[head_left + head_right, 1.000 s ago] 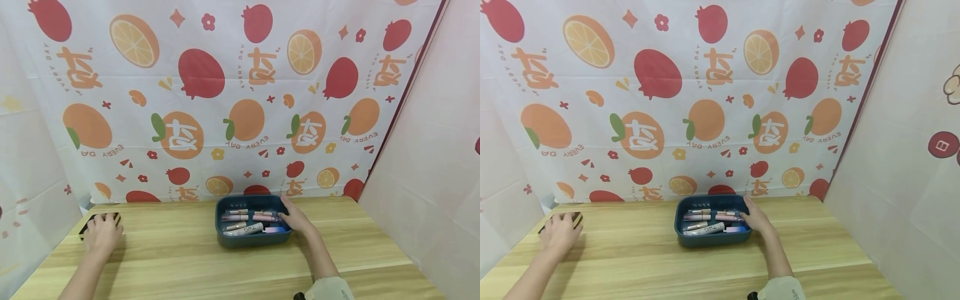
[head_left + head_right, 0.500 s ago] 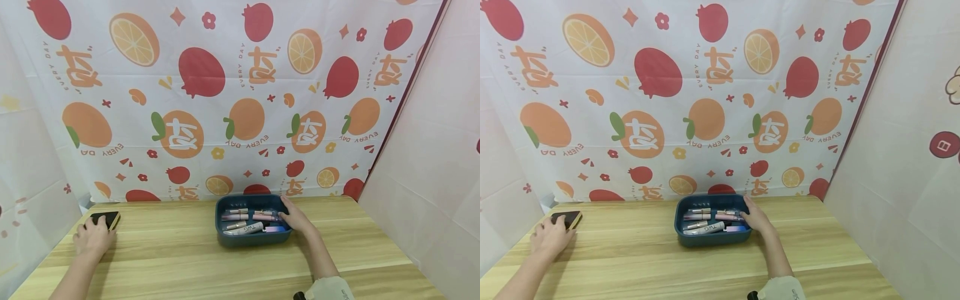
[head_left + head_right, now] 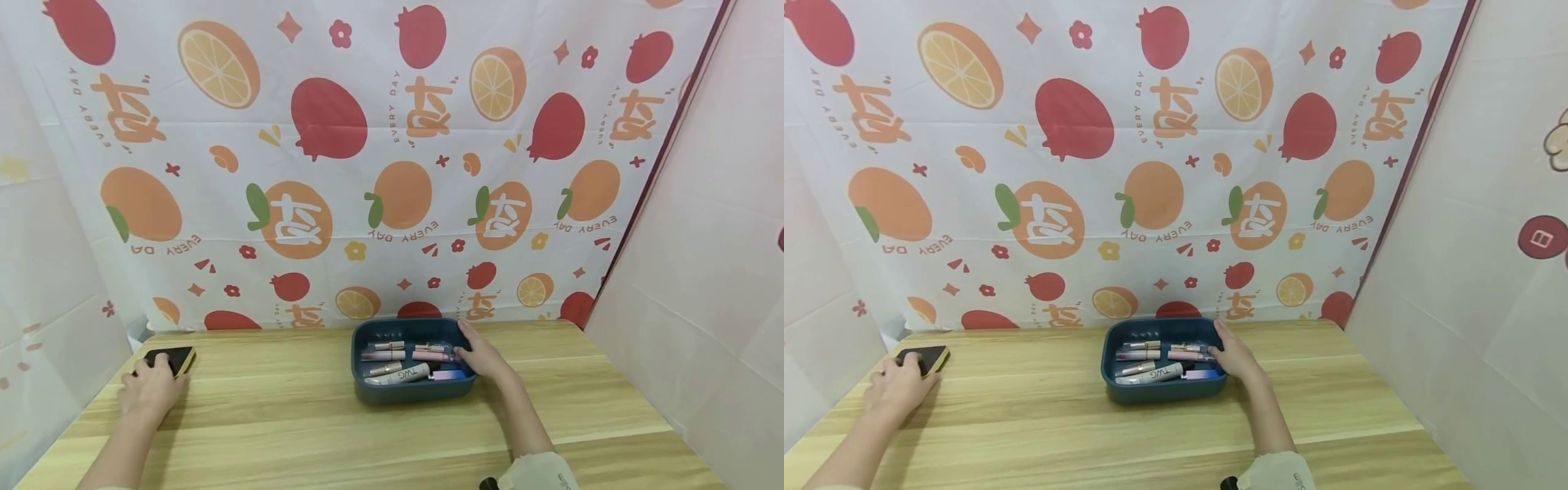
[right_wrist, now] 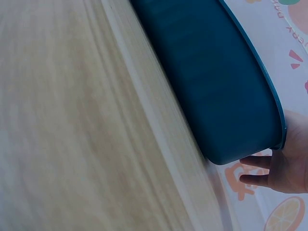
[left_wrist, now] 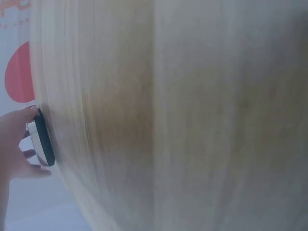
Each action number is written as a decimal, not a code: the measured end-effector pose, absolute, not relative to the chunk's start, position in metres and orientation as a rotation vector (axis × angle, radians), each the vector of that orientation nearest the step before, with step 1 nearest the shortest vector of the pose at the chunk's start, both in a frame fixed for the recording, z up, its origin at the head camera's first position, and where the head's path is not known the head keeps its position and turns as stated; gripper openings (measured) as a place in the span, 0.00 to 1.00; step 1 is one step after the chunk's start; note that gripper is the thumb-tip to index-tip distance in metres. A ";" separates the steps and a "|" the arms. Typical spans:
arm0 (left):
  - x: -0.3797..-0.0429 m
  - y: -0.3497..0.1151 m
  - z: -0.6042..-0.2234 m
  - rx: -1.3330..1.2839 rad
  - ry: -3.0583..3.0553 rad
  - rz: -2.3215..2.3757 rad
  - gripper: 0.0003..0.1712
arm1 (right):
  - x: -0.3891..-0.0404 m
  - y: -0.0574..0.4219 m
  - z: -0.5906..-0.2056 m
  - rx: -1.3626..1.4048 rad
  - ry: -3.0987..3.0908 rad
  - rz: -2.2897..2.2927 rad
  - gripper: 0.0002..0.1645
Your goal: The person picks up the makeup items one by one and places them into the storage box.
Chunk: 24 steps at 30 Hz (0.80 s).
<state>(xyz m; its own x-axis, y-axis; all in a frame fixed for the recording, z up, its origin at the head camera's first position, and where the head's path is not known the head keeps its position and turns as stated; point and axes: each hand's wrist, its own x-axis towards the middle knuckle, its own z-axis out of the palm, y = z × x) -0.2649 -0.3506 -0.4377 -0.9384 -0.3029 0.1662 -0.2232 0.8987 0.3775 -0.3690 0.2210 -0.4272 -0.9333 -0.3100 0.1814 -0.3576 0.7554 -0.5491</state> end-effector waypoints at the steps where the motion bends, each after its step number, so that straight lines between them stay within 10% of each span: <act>1: -0.265 -0.350 -0.437 0.406 -2.851 -0.541 0.36 | -0.369 0.221 -0.427 0.546 -2.868 0.919 0.37; 24: -0.269 -0.362 -0.443 0.460 -2.755 -0.686 0.41 | -0.368 0.221 -0.427 0.538 -2.865 0.930 0.37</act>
<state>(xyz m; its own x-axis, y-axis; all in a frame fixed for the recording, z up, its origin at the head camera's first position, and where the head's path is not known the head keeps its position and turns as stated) -0.2690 -0.3624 -0.4427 -0.9148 -0.3636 0.1759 -0.2388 0.8380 0.4906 -0.3684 0.2208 -0.4271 -0.9350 -0.3038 0.1829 -0.3533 0.7539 -0.5539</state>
